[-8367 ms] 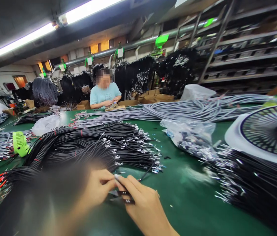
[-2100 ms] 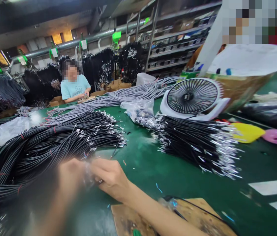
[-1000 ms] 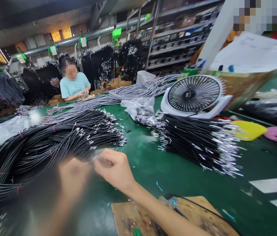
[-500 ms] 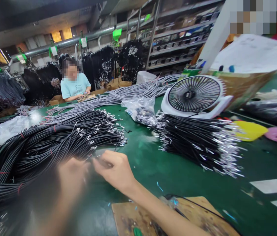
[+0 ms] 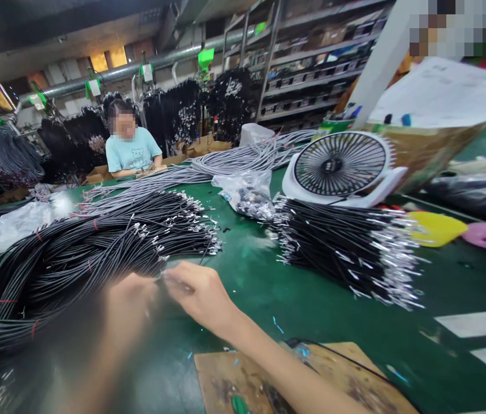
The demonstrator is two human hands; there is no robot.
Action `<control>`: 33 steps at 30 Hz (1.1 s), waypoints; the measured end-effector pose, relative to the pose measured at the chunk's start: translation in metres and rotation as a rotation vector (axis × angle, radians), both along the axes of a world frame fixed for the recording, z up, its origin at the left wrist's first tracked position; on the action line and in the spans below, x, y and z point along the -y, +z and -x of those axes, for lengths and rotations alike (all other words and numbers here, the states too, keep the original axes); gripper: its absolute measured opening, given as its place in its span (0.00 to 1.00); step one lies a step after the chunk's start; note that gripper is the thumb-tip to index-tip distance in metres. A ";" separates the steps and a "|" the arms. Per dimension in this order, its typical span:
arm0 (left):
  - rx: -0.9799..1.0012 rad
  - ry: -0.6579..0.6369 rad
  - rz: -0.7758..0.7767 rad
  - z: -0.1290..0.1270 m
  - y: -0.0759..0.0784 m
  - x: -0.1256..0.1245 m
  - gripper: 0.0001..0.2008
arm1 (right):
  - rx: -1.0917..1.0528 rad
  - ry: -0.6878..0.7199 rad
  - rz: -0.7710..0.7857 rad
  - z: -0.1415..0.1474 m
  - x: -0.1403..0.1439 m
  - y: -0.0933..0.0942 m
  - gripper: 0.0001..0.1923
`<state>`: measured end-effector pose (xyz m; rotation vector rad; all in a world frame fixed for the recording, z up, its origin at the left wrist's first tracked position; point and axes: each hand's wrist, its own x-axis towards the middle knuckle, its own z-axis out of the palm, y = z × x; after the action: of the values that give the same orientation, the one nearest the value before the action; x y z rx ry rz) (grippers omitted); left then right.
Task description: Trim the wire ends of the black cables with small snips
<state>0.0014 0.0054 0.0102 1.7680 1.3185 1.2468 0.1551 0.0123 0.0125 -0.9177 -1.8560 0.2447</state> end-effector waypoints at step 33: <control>0.014 0.054 -0.168 0.001 -0.006 0.003 0.06 | -0.070 -0.020 0.055 0.001 0.005 0.004 0.10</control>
<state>0.0000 0.0021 0.0043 1.8451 1.2936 1.4332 0.1545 0.0073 0.0168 -0.9533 -1.7821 0.3130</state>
